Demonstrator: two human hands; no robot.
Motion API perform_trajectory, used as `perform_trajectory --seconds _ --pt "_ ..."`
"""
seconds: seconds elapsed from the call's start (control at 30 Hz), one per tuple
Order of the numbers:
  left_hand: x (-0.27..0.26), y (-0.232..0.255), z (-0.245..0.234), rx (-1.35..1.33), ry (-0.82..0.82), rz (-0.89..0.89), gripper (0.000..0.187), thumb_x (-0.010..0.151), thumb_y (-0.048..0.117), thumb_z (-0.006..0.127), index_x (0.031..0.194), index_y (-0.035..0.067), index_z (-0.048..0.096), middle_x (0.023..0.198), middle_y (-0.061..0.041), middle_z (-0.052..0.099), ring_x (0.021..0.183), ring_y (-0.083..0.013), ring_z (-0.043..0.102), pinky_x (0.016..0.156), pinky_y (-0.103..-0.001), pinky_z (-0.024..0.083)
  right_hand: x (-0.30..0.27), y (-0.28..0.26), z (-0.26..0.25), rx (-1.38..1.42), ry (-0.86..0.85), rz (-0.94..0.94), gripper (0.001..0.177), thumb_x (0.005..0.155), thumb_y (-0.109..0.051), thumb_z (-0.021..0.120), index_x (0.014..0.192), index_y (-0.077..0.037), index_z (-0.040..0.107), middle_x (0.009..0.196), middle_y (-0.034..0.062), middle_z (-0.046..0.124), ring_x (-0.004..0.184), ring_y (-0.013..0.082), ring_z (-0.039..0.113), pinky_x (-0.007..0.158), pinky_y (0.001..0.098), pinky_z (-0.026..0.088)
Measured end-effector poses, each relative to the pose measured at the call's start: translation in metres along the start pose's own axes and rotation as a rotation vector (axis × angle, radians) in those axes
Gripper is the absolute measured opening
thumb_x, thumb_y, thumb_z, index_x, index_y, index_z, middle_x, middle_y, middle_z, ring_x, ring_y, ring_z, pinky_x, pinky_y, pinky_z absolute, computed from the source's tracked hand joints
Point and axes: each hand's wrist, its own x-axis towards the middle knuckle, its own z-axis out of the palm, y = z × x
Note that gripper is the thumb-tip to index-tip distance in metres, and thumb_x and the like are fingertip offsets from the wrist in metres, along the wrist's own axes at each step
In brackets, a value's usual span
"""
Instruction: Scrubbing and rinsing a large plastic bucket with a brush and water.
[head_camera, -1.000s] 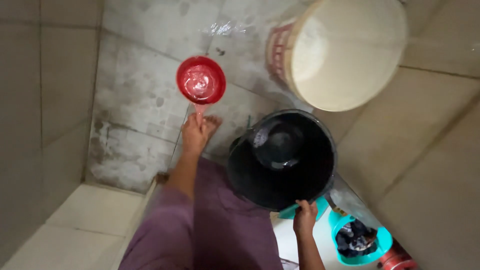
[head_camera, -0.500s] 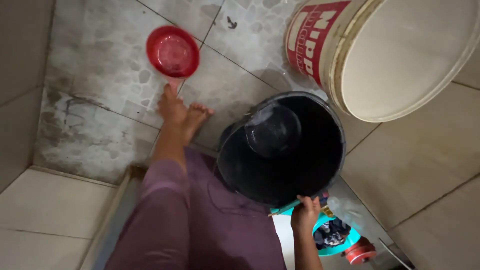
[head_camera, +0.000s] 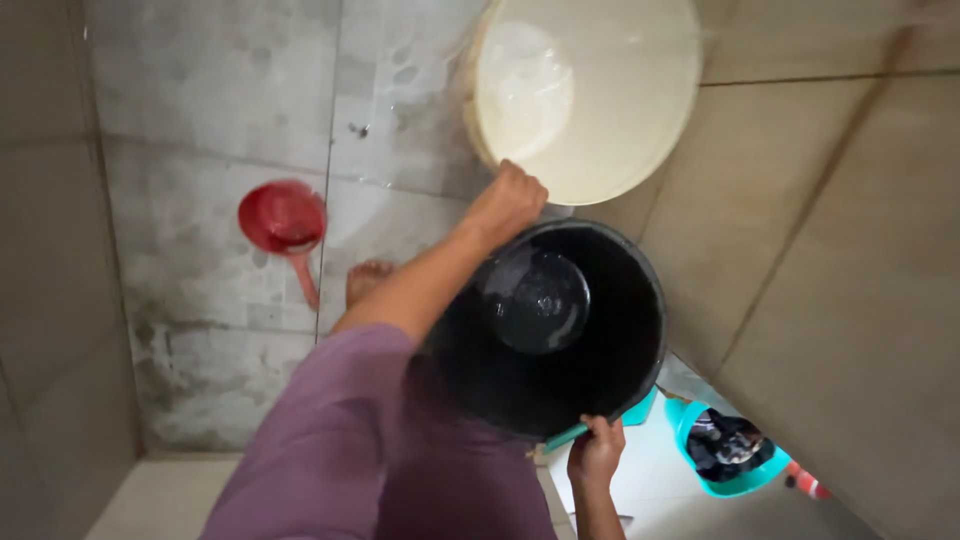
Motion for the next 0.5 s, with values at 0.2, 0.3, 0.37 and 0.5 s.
perform_trajectory --seconds 0.2,0.3,0.37,0.5 --pt "0.056 0.013 0.105 -0.3 -0.263 -0.202 0.011 0.087 0.013 0.062 0.089 0.014 0.073 0.091 -0.011 0.074 0.084 -0.0319 0.072 0.077 -0.055 0.056 -0.003 0.016 -0.019 0.082 0.115 0.005 0.027 0.082 0.007 0.056 0.108 -0.002 0.062 0.094 0.0009 0.062 0.088 0.0151 0.058 0.082 0.0305 0.045" --pt "0.032 0.014 0.107 -0.209 -0.041 -0.209 0.007 0.082 0.011 0.066 0.078 0.014 0.071 0.084 -0.007 0.071 0.084 -0.0305 0.07 0.071 -0.05 0.057 -0.011 0.006 -0.021 0.073 0.139 0.005 0.023 0.085 0.007 0.059 0.106 -0.002 0.061 0.094 0.0011 0.062 0.088 0.0152 0.058 0.081 0.031 0.046" --pt "0.02 0.004 0.086 -0.159 0.086 -0.196 0.004 0.078 0.012 0.068 0.076 0.015 0.07 0.082 -0.006 0.07 0.084 -0.0296 0.069 0.071 -0.049 0.055 -0.017 -0.029 0.012 0.088 0.155 0.018 0.024 0.084 0.006 0.057 0.105 -0.004 0.062 0.094 0.0003 0.063 0.088 0.0142 0.058 0.081 0.0302 0.046" --pt "0.01 -0.017 -0.017 -0.278 0.037 -0.209 0.01 0.07 0.016 0.075 0.079 0.014 0.07 0.084 -0.006 0.07 0.086 -0.0304 0.065 0.07 -0.047 0.05 -0.011 -0.018 -0.014 0.059 0.186 0.025 0.024 0.086 0.007 0.058 0.107 -0.004 0.064 0.096 0.0 0.065 0.088 0.0121 0.058 0.079 0.0285 0.045"
